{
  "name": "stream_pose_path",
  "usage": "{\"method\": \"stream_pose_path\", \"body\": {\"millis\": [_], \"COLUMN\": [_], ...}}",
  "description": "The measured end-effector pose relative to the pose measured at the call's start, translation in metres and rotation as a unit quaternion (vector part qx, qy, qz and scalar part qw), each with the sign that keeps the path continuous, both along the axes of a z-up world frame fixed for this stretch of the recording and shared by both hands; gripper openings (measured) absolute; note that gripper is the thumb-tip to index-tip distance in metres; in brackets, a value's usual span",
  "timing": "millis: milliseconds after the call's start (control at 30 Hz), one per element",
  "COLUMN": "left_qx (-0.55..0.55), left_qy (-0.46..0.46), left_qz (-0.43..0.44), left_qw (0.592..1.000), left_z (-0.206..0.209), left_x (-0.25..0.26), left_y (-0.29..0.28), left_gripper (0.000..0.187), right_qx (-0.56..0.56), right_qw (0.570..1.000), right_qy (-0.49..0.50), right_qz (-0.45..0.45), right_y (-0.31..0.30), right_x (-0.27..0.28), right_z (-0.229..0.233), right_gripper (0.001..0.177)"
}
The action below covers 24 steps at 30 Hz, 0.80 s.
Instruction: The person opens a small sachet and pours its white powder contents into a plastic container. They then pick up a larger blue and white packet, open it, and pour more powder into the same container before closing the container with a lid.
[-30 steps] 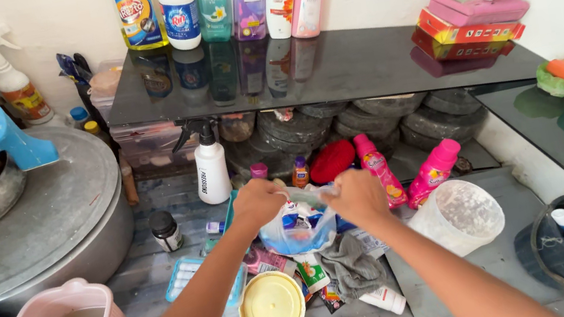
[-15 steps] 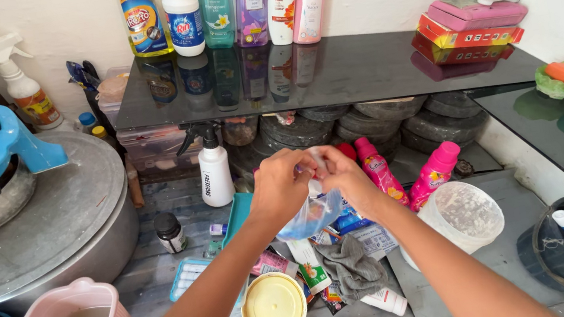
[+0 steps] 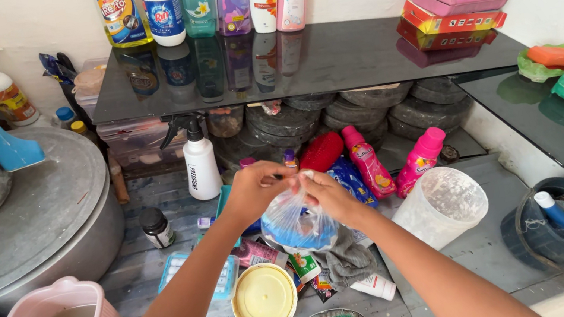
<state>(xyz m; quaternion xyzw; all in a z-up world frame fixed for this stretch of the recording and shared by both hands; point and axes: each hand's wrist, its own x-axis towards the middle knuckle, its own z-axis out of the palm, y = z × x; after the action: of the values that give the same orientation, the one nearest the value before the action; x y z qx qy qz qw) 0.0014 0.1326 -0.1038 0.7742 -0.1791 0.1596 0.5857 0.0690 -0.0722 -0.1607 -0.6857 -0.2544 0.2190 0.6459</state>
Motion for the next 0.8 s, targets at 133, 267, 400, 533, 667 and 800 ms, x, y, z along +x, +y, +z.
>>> {"method": "stream_pose_path", "body": {"millis": [133,267,400,533,667,800], "left_qx": [0.072,0.153,0.230,0.223,0.154,0.224], "left_qy": [-0.003,0.006,-0.093,-0.104,-0.035,0.035], "left_qz": [0.050,0.077,0.083,0.064,0.135,0.048], "left_qw": [0.996,0.985,0.965,0.967,0.978,0.973], "left_z": [-0.007,0.002,0.007,0.001,0.002,-0.001], "left_x": [-0.006,-0.023,-0.038,-0.038,-0.027,-0.016], "left_y": [-0.001,-0.003,-0.013,-0.027,-0.031,-0.020], "left_gripper": [0.022,0.011,0.009,0.010,0.047,0.049], "right_qx": [0.000,-0.030,0.041,-0.092,-0.178,-0.236], "right_qw": [1.000,0.998,0.993,0.992,0.941,0.914], "right_qy": [0.011,-0.034,0.102,-0.087,-0.288,-0.328], "right_qz": [0.002,0.038,-0.036,-0.021,-0.004,-0.030], "right_y": [-0.003,-0.008,-0.012,-0.012,-0.010,-0.010], "right_x": [0.002,0.009,0.008,-0.005,-0.027,-0.046], "right_z": [-0.001,-0.001,0.003,0.021,0.059,0.086], "right_gripper": [0.037,0.038,0.007,0.009,0.020,0.017]}}
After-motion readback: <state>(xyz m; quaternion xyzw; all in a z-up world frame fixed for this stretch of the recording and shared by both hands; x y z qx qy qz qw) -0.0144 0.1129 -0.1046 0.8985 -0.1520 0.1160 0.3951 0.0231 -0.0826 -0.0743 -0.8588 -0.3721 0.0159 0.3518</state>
